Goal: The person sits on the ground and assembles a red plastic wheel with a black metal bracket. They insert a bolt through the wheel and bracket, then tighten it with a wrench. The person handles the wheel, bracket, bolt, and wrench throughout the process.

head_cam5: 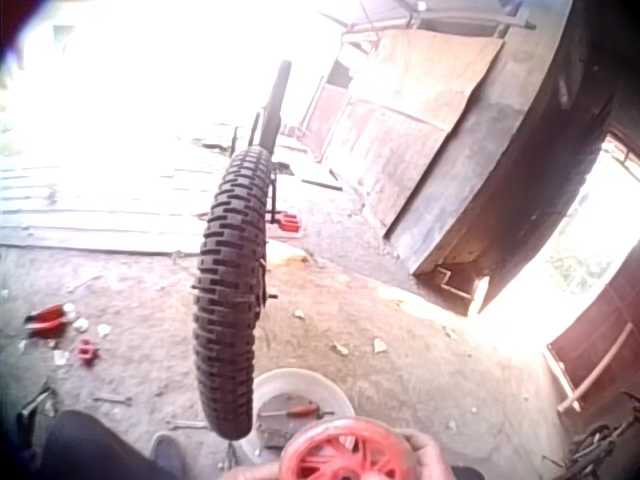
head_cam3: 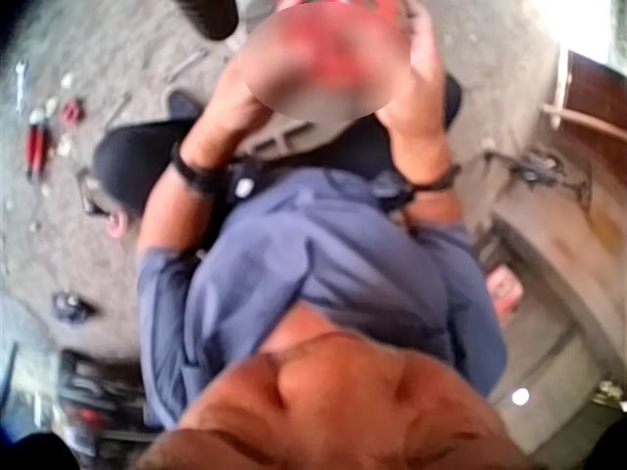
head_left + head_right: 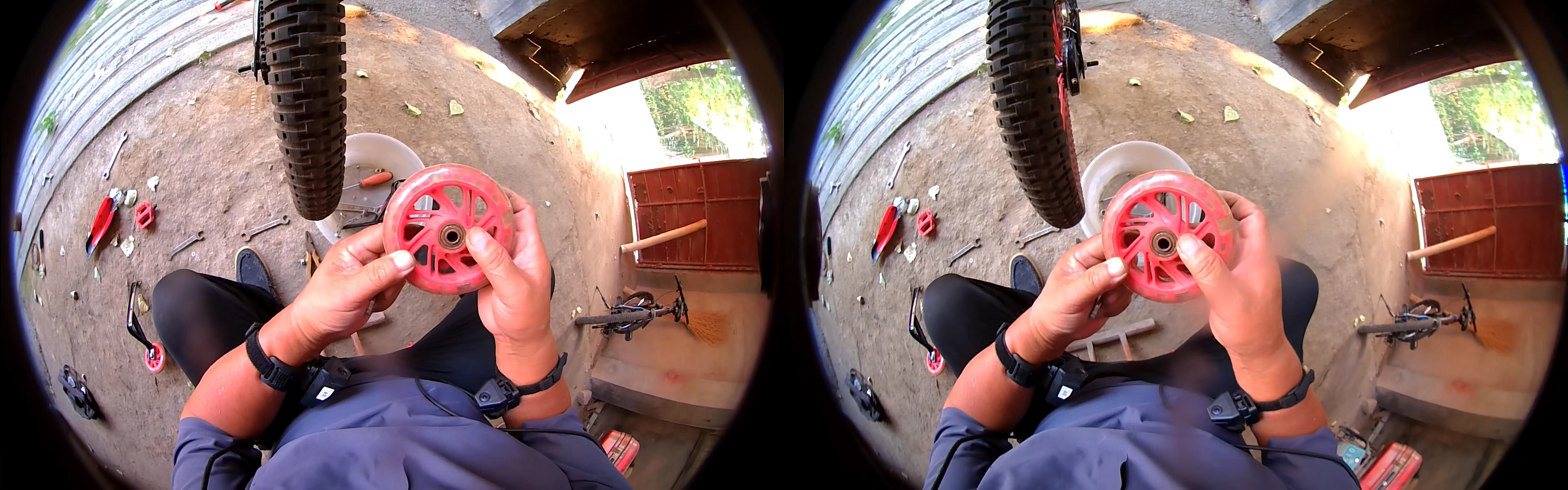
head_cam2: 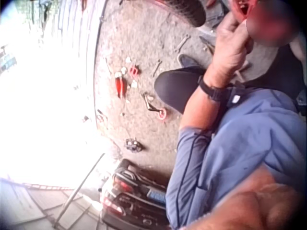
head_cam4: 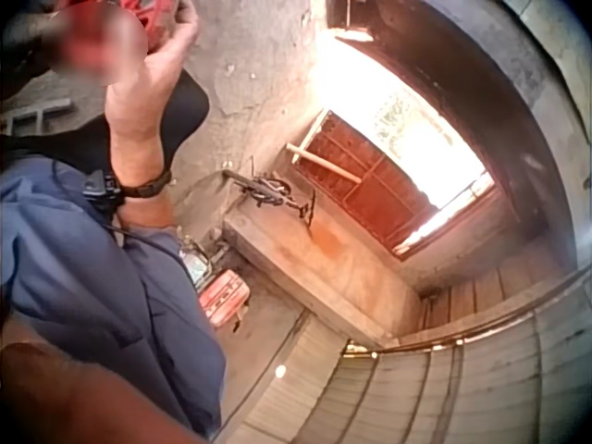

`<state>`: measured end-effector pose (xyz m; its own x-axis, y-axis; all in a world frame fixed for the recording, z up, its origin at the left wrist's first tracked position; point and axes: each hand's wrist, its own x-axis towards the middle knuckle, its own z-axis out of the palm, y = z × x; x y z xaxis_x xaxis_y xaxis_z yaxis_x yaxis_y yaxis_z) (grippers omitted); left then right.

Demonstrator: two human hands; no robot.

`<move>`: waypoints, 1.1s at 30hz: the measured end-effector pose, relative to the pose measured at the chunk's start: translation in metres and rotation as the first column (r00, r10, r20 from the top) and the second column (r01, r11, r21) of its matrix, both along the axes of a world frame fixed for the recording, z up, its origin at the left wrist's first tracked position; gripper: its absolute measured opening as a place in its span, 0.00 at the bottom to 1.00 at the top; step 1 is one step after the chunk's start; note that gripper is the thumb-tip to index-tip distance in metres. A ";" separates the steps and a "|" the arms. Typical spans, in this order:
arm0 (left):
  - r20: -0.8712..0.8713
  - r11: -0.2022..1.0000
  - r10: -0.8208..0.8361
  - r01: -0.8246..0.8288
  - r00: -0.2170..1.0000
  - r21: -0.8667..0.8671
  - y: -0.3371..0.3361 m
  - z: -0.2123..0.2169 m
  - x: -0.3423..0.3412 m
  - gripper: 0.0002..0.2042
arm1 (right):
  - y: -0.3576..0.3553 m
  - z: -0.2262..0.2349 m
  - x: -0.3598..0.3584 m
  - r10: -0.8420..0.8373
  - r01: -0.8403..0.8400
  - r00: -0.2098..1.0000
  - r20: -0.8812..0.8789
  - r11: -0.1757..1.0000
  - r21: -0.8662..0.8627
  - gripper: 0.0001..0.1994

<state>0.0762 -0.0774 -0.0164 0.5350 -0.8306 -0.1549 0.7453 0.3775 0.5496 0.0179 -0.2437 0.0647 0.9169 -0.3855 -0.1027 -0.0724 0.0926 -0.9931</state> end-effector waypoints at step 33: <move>0.036 0.999 -0.023 0.022 0.999 0.027 0.002 0.001 0.001 0.19 | -0.003 0.004 -0.001 0.036 -0.042 0.996 -0.085 0.997 -0.063 0.29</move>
<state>0.0774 -0.0758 -0.0153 0.5217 -0.8384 -0.1580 0.7329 0.3456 0.5860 0.0171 -0.2466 0.0684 0.9207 -0.3581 -0.1553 -0.1573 0.0237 -0.9873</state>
